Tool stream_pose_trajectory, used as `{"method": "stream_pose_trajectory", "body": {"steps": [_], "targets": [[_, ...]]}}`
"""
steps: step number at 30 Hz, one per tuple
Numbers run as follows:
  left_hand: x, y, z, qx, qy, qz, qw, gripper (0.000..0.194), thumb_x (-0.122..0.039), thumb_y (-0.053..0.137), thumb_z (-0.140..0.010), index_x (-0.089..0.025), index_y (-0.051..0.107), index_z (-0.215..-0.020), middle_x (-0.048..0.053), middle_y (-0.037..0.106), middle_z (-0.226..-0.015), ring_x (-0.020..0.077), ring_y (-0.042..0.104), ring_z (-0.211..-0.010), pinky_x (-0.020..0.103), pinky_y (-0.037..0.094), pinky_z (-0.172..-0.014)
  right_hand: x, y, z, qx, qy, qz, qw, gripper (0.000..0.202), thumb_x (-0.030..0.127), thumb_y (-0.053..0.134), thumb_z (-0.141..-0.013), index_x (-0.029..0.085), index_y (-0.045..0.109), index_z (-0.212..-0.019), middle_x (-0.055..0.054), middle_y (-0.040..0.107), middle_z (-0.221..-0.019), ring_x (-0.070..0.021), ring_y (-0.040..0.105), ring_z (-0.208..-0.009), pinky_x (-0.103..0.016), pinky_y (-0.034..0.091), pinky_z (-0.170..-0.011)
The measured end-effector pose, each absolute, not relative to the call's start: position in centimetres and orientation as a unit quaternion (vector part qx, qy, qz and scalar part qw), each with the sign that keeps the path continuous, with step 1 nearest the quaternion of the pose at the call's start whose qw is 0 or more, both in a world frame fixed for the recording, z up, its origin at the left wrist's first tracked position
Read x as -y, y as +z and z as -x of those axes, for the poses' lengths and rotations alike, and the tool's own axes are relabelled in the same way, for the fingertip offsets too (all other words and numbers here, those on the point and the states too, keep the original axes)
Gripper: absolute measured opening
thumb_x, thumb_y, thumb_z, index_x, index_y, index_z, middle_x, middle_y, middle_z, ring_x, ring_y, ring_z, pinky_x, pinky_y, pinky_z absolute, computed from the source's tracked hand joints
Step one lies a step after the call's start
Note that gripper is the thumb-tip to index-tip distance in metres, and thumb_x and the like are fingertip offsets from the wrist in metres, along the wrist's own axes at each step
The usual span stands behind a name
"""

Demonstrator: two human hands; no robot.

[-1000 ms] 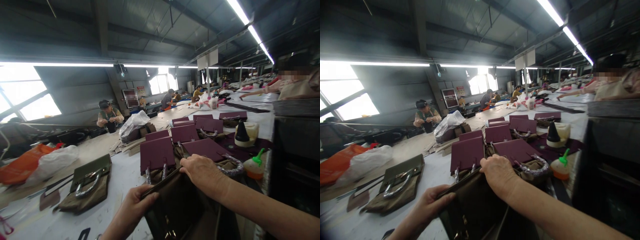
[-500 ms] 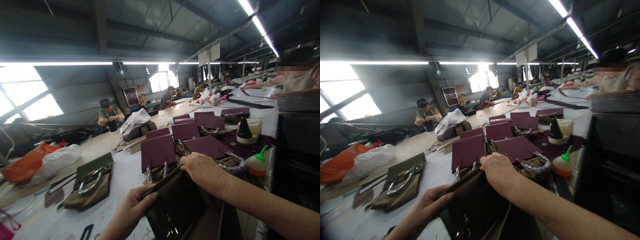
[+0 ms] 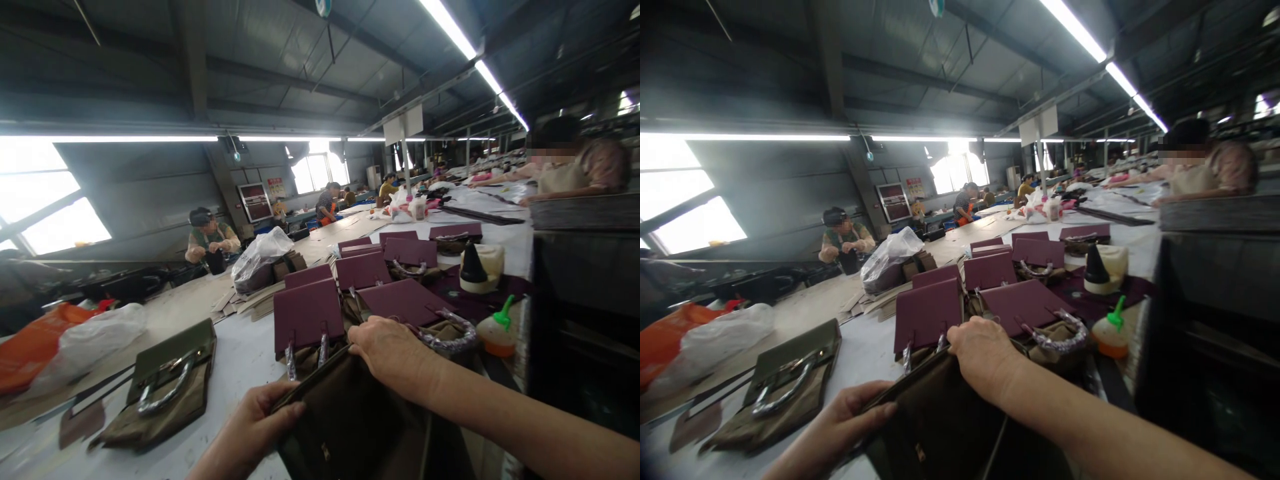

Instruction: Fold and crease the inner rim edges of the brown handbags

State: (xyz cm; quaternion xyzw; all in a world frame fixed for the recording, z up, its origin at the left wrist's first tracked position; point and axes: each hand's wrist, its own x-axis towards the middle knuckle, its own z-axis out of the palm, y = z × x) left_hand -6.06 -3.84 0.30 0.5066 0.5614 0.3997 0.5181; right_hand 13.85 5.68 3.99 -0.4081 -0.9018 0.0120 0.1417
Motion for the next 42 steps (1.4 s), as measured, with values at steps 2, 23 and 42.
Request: {"method": "stream_pose_trajectory", "body": {"steps": [2, 23, 42], "targets": [[3.7, 1.0, 5.8, -0.558, 0.382, -0.515, 0.527, 0.042, -0.039, 0.07, -0.063, -0.013, 0.065, -0.096, 0.004, 0.067, -0.075, 0.0178, 0.059, -0.071, 0.024, 0.044, -0.066, -5.6, 4.0, -14.0, 0.902, 0.01, 0.408, 0.143, 0.013, 0.025, 0.053, -0.079, 0.02, 0.064, -0.075, -0.006, 0.064, -0.072, -0.0205, 0.062, -0.068, -0.025, 0.041, -0.055], [-0.8, 3.4, 3.6, -0.589, 0.208, -0.621, 0.473, 0.036, -0.045, 0.06, -0.068, -0.011, 0.068, -0.08, 0.003, 0.065, -0.067, 0.0148, 0.055, -0.06, 0.02, 0.041, -0.054, -5.2, 4.7, -14.5, 0.911, 0.006, 0.39, 0.132, 0.015, 0.02, 0.052, -0.08, 0.017, 0.066, -0.082, -0.009, 0.067, -0.076, -0.024, 0.062, -0.077, -0.03, 0.048, -0.064], [-3.5, 3.4, 0.8, -0.562, 0.185, -0.721, 0.361, 0.026, -0.031, 0.049, -0.075, -0.01, 0.065, -0.075, -0.001, 0.054, -0.059, 0.0097, 0.04, -0.052, 0.02, 0.033, -0.05, -4.7, 3.8, -16.6, 0.908, -0.033, 0.378, 0.178, 0.016, 0.023, 0.059, -0.076, 0.017, 0.057, -0.091, -0.006, 0.063, -0.08, -0.0212, 0.059, -0.078, -0.028, 0.045, -0.066]]}}
